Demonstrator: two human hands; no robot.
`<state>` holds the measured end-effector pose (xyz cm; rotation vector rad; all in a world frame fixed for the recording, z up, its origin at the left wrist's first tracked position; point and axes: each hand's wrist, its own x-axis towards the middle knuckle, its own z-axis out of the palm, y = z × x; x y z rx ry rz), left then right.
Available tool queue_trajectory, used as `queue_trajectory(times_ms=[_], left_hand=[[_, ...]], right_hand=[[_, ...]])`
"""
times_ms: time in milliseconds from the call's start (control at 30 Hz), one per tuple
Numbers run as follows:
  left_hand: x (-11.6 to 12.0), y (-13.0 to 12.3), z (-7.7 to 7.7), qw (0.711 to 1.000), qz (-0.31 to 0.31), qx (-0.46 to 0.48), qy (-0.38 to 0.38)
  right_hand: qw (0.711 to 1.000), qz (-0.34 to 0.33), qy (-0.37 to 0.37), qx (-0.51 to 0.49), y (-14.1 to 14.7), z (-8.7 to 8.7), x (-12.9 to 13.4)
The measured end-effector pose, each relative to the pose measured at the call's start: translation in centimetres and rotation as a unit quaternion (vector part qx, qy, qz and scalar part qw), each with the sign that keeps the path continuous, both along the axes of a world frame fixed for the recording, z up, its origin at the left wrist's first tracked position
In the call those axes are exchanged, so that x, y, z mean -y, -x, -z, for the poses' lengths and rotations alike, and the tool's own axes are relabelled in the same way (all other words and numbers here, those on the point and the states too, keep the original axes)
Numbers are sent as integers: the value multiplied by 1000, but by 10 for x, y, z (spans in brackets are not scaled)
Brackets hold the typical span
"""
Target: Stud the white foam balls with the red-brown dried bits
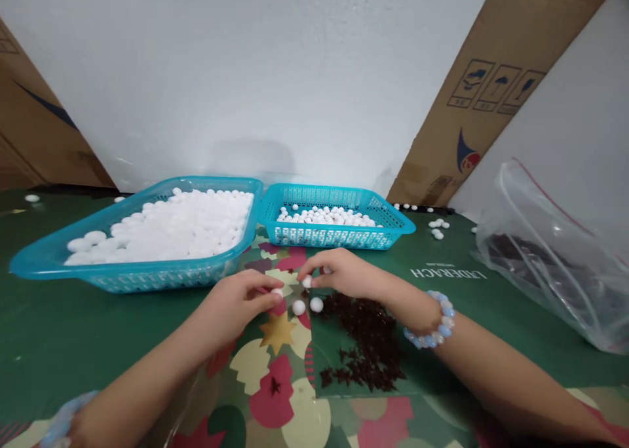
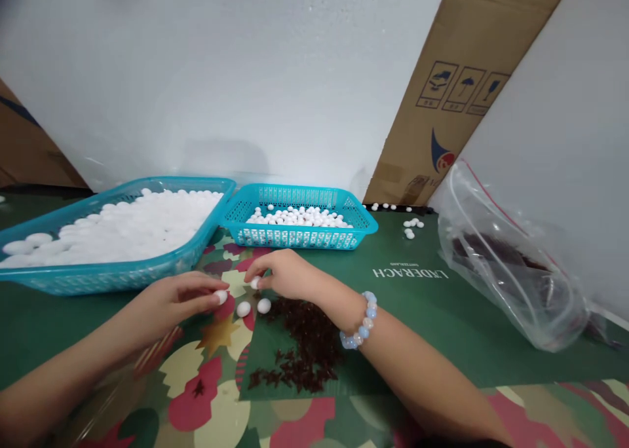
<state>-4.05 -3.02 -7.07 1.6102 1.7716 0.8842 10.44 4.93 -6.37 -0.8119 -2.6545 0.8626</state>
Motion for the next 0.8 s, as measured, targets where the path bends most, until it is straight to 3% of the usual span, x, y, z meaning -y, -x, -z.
queue_trajectory(times_ms=[233, 500, 800], left_hand=[[-6, -9, 4, 999, 2, -47, 8], [-12, -17, 7, 999, 14, -35, 16], [-12, -12, 12, 996, 44, -72, 26]], right_hand=[[999, -23, -5, 36, -1, -3, 5], [999, -25, 9, 35, -1, 0, 8], [998, -12, 25, 48, 0, -1, 9]])
